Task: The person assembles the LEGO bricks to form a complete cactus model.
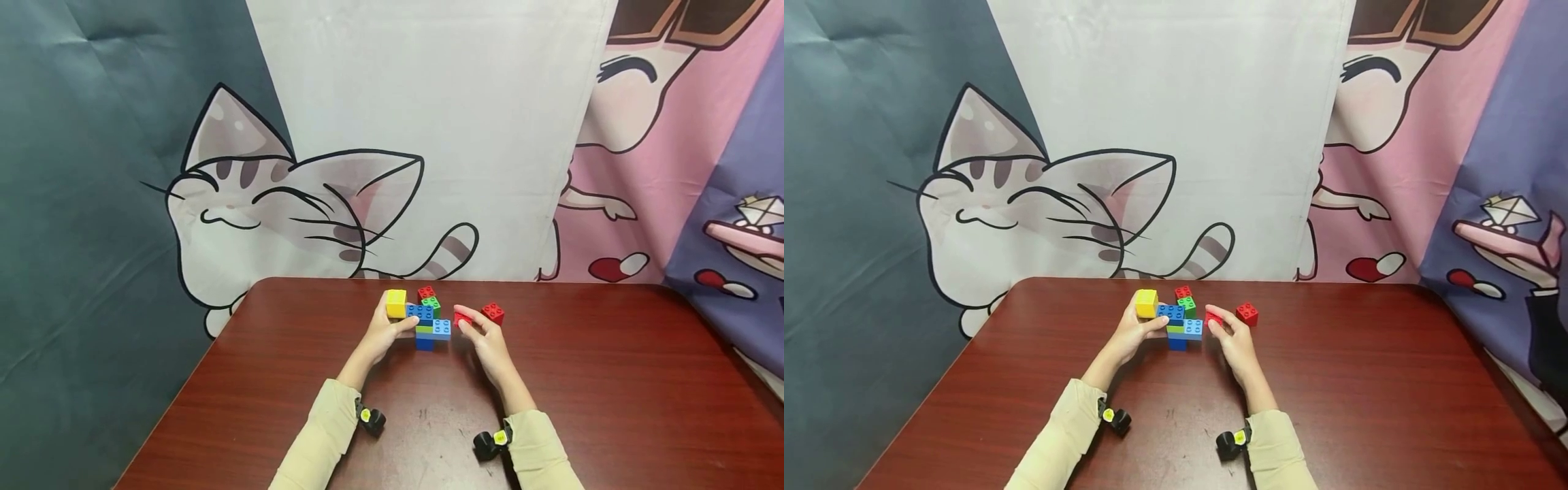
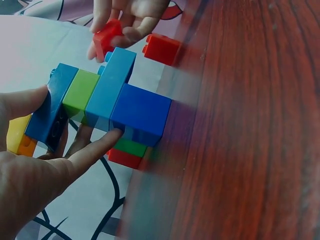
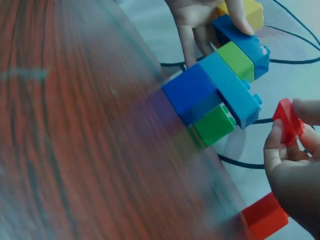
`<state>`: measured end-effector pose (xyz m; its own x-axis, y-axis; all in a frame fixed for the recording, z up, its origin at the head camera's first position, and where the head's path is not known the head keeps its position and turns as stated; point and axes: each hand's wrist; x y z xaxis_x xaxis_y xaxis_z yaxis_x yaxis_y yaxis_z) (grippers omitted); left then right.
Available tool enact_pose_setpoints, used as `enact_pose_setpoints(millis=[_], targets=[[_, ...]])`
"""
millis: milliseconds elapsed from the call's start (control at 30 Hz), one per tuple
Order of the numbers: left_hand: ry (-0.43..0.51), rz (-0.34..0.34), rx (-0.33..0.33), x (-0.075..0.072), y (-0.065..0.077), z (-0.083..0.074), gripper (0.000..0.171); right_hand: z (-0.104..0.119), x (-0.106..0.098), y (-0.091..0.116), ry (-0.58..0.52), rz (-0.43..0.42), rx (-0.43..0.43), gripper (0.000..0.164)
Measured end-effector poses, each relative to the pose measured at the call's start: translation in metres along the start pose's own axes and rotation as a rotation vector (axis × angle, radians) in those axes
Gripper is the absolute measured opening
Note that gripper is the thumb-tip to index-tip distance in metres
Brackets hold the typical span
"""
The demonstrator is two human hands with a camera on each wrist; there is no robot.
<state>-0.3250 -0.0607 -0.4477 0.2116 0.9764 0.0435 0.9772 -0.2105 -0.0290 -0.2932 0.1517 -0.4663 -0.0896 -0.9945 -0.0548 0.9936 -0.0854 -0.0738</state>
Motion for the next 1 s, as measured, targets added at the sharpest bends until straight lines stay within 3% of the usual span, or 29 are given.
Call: enact_pose_setpoints(millis=[133, 533, 1000], targets=[[0.004, -0.005, -0.004, 0.0, 0.001, 0.001, 0.058, -0.001, 0.004, 0.002, 0.0, 0.024, 0.019, 0.038], [0.002, -0.001, 0.001, 0.0, 0.001, 0.0, 0.06, 0.002, 0.015, 0.0, -0.028, -0.04, 0.08, 0.04], [-0.014, -0.002, -0.015, -0.001, 0.0, 0.0, 0.065, 0.001, 0.016, -0.004, -0.09, -0.047, 0.158, 0.043]])
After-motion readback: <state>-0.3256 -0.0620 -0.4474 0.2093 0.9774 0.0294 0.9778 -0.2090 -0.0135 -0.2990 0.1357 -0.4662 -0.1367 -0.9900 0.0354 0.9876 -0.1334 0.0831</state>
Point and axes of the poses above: each hand's wrist, its own y-axis away from the middle knuckle, its own x-axis out of the palm, z = x × y, and after that the axes turned 3 degrees about -z, right-handed
